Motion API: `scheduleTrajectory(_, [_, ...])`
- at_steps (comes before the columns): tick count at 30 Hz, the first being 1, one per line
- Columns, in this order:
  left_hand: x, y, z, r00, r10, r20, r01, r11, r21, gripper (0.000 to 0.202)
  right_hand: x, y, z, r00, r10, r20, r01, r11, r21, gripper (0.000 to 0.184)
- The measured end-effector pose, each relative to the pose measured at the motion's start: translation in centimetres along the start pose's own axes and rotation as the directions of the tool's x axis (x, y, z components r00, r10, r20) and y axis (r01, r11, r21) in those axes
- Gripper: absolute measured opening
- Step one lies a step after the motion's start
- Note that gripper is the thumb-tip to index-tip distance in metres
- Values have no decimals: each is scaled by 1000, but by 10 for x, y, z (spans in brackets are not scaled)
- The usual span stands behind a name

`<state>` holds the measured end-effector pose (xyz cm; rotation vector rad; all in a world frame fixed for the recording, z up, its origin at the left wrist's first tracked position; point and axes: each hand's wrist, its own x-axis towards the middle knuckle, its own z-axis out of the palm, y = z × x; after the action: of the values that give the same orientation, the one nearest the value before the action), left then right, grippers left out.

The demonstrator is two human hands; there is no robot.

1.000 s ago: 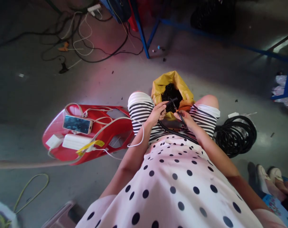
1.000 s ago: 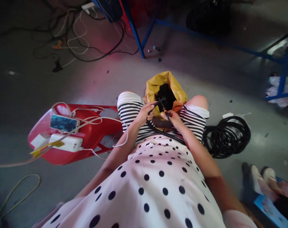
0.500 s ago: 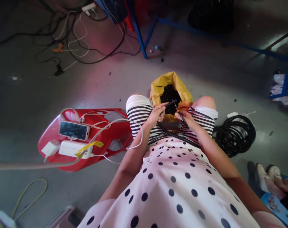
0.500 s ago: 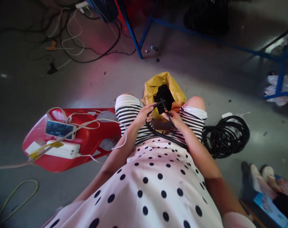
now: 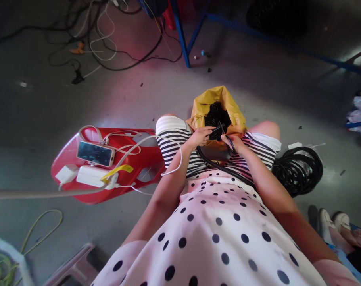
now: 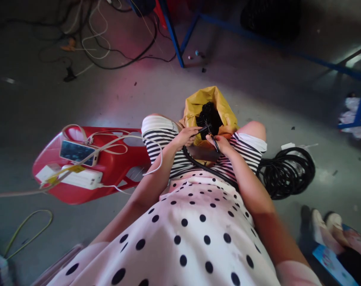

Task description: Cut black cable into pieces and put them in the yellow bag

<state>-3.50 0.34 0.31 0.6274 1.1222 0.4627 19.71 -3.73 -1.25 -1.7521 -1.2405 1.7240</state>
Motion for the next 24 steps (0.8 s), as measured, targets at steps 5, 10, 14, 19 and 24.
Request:
scheduleTrajectory(5, [16,-5,-10,1000,-14,-26,13,1000,-20,47,2,8,5,994,107,-36,-108,993,-40,67])
scheduleTrajectory(10, [16,-6,-3,997,-26,-66,25,1000,-12,40,2,15,6,994,97,-51,-100,993,-59,67])
scheduleTrajectory(14, [19,-1,3,993,-64,-99,64,998,-10,38,5,17,5,995,87,-44,-89,995,-51,68])
scheduleTrajectory(19, [26,-1,5,986,-111,-127,109,994,-27,32,8,18,6,996,85,-41,-88,993,-83,67])
scheduleTrajectory(24, [30,-6,4,984,-126,-127,124,992,-20,8,9,19,5,997,73,-36,-76,992,-99,65])
